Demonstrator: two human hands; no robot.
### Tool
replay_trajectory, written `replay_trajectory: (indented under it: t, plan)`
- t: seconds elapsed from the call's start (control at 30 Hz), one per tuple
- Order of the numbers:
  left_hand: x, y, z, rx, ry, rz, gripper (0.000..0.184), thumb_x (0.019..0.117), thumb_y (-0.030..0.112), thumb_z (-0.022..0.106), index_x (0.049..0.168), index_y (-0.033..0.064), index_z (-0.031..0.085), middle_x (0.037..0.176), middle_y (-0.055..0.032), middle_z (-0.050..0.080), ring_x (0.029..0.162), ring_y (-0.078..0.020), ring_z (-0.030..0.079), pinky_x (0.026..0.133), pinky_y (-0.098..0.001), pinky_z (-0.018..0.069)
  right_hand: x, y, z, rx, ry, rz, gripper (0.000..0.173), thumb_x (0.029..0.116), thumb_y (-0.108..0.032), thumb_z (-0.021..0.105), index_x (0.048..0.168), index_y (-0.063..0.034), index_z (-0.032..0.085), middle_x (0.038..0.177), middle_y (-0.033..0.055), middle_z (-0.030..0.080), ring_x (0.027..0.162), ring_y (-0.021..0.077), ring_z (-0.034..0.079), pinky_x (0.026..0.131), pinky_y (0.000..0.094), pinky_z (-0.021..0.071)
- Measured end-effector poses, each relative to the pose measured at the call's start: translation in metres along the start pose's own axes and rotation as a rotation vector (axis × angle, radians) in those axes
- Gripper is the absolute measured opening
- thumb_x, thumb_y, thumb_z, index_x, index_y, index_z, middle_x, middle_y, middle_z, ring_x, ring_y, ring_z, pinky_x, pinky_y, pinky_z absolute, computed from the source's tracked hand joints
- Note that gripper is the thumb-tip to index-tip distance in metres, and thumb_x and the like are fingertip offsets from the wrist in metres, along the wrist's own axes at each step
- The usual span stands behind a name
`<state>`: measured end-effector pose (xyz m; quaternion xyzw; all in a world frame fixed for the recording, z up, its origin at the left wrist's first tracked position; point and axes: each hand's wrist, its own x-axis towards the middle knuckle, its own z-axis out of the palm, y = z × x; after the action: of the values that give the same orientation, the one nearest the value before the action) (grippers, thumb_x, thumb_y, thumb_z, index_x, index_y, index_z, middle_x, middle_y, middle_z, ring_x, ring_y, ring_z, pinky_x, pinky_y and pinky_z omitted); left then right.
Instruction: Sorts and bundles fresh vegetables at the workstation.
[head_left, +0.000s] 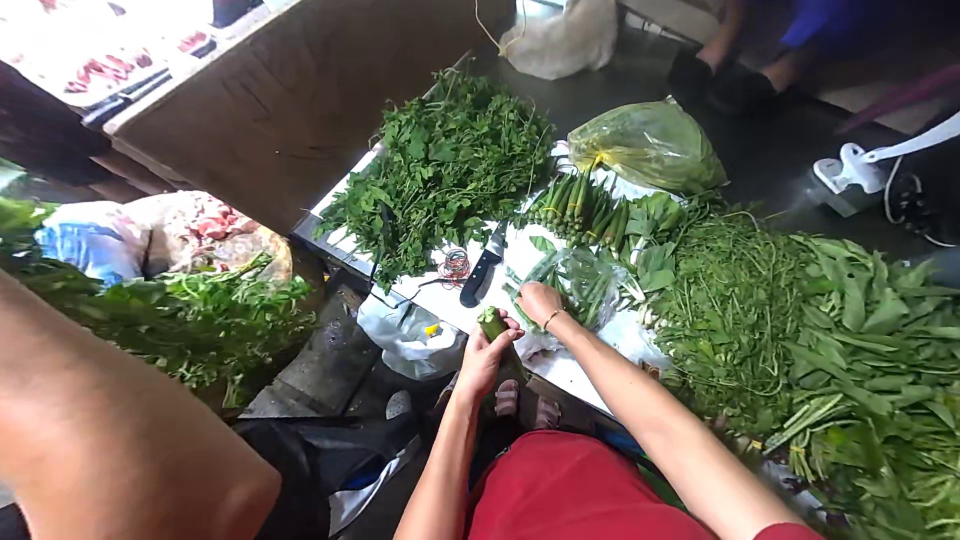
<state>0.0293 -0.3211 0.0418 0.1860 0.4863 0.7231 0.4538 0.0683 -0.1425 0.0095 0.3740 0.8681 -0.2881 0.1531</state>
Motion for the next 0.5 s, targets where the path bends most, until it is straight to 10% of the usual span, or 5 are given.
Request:
replay_trajectory:
  t: [0.3, 0.5]
  plan:
    - [-0.006, 0.005, -0.027, -0.013, -0.011, 0.026, 0.034, 0.0942, -0.003, 0.054, 0.127, -0.0006, 0.045, 0.102, -0.0084, 0.070, 0.096, -0.0207, 0.070, 0.092, -0.0388, 0.0580, 0.002, 0.101, -0.054, 0.329, 0.266, -0.040, 0.036, 0.1043, -0.019, 0.057, 0.138, -0.0057, 0.062, 0.119, 0.0246, 0.069, 0.110, 0.0437, 0.067, 0.097, 0.0647, 0.0508]
    - [0.006, 0.002, -0.015, 0.043, -0.060, -0.008, 0.035, 0.0932, -0.003, 0.055, 0.127, -0.0025, 0.045, 0.105, -0.0088, 0.070, 0.097, -0.0202, 0.070, 0.093, -0.0386, 0.0580, -0.019, 0.130, -0.081, 0.210, 0.332, 0.010, 0.030, 0.1028, -0.007, 0.055, 0.130, -0.0016, 0.068, 0.134, 0.0248, 0.063, 0.126, 0.0449, 0.059, 0.107, 0.0640, 0.0442]
